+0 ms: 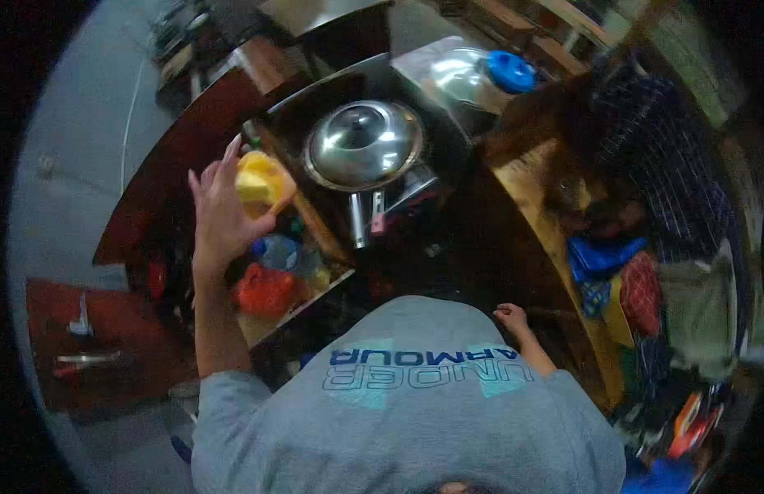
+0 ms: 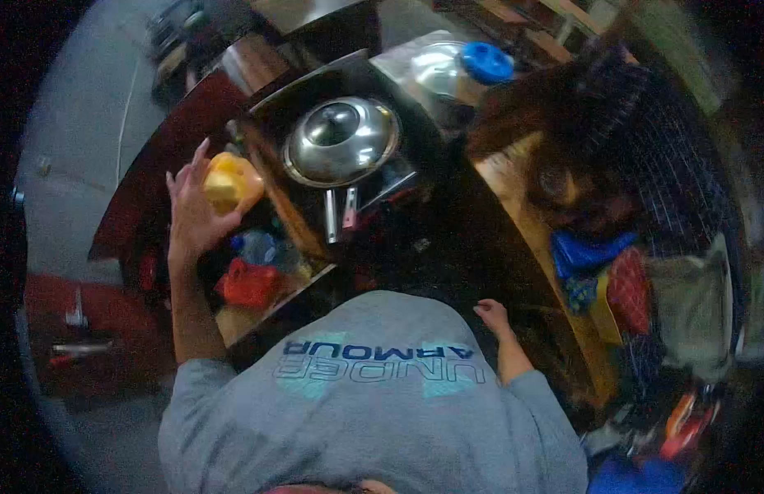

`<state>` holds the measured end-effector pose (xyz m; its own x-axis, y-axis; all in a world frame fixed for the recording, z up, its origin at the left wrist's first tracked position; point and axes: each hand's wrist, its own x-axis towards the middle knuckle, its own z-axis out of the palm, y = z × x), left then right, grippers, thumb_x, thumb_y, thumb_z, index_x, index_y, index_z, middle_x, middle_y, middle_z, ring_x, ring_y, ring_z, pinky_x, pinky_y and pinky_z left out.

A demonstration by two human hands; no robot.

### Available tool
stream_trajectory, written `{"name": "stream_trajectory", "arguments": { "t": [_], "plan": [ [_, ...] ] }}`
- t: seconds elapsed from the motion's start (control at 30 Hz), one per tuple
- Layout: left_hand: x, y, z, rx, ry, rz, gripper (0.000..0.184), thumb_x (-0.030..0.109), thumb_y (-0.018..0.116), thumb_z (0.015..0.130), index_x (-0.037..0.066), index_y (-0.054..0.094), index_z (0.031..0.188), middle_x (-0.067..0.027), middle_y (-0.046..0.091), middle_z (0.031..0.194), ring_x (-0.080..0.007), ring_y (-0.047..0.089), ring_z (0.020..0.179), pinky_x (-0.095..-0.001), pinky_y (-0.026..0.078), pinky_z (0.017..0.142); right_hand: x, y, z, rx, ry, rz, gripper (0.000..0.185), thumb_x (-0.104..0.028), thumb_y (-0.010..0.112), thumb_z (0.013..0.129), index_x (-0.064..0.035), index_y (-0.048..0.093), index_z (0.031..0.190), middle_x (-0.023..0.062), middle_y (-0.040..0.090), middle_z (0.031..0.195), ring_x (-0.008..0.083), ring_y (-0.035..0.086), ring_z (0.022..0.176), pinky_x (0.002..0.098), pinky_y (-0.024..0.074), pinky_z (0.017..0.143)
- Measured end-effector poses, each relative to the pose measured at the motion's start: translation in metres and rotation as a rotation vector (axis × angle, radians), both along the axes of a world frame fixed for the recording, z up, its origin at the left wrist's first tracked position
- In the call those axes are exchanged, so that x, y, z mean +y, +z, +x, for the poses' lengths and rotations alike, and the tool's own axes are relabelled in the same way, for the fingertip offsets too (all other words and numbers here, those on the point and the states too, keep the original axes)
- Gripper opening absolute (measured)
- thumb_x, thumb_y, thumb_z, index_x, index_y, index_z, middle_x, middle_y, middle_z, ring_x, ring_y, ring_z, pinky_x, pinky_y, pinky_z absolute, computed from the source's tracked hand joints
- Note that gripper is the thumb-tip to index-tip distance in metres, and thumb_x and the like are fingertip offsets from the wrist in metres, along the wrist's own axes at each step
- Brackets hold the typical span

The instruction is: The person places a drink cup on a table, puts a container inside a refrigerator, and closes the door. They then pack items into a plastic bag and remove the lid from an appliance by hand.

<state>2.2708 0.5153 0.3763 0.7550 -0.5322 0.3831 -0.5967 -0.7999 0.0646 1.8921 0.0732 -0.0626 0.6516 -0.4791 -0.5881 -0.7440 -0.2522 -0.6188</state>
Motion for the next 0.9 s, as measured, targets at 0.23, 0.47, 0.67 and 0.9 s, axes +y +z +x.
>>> {"name": "stream_trajectory", "arguments": {
  "t": [0.23, 0.47, 0.67, 0.9],
  "plan": [
    [-0.166, -0.053, -0.067, 0.120, -0.443, -0.006, 0.108, 0.035, 0.083, 0.064, 0.012, 0.024, 0.152, -0.0153, 0.052, 0.137, -0.0340, 0.049, 0.127, -0.0628, 0.016, 0.113, -0.078, -0.035, -0.178, 0.130, -0.239, -0.094, 0.041, -0.041, 0.071, 0.082, -0.0072, 0.072, 0.105, 0.0114, 0.072, 0.101, 0.0303, 0.067, 0.094, 0.0407, 0.0513, 0.085],
    [-0.331, -0.135, -0.146, 0.293, -0.778, 0.173, 0.114, 0.039, 0.084, 0.060, 0.011, 0.021, 0.152, -0.0175, 0.046, 0.144, -0.0356, 0.047, 0.130, -0.0616, 0.013, 0.115, -0.072, -0.023, -0.326, 0.118, -0.762, -0.017, 0.040, -0.037, 0.070, 0.083, -0.0071, 0.071, 0.110, 0.0129, 0.071, 0.101, 0.0270, 0.066, 0.096, 0.0387, 0.0520, 0.083],
    [-0.432, -0.161, -0.217, 0.443, -1.036, 0.275, 0.117, 0.041, 0.083, 0.061, 0.011, 0.017, 0.154, -0.0197, 0.055, 0.130, -0.0403, 0.050, 0.123, -0.0640, 0.011, 0.115, 0.020, -0.058, -0.412, 0.076, -1.014, 0.065, 0.039, -0.029, 0.069, 0.086, -0.0046, 0.066, 0.117, 0.0116, 0.066, 0.115, 0.0219, 0.063, 0.104, 0.0389, 0.0516, 0.086],
    [-0.495, -0.197, -0.217, 0.306, -1.225, 0.412, 0.111, 0.045, 0.082, 0.063, 0.007, 0.024, 0.150, -0.0212, 0.057, 0.124, -0.0412, 0.051, 0.119, -0.0661, 0.016, 0.112, 0.153, -0.062, -0.373, 0.274, -1.262, 0.281, 0.039, -0.033, 0.061, 0.092, -0.0024, 0.065, 0.116, 0.0167, 0.066, 0.106, 0.0297, 0.065, 0.094, 0.0401, 0.0522, 0.077]
  ]
}}
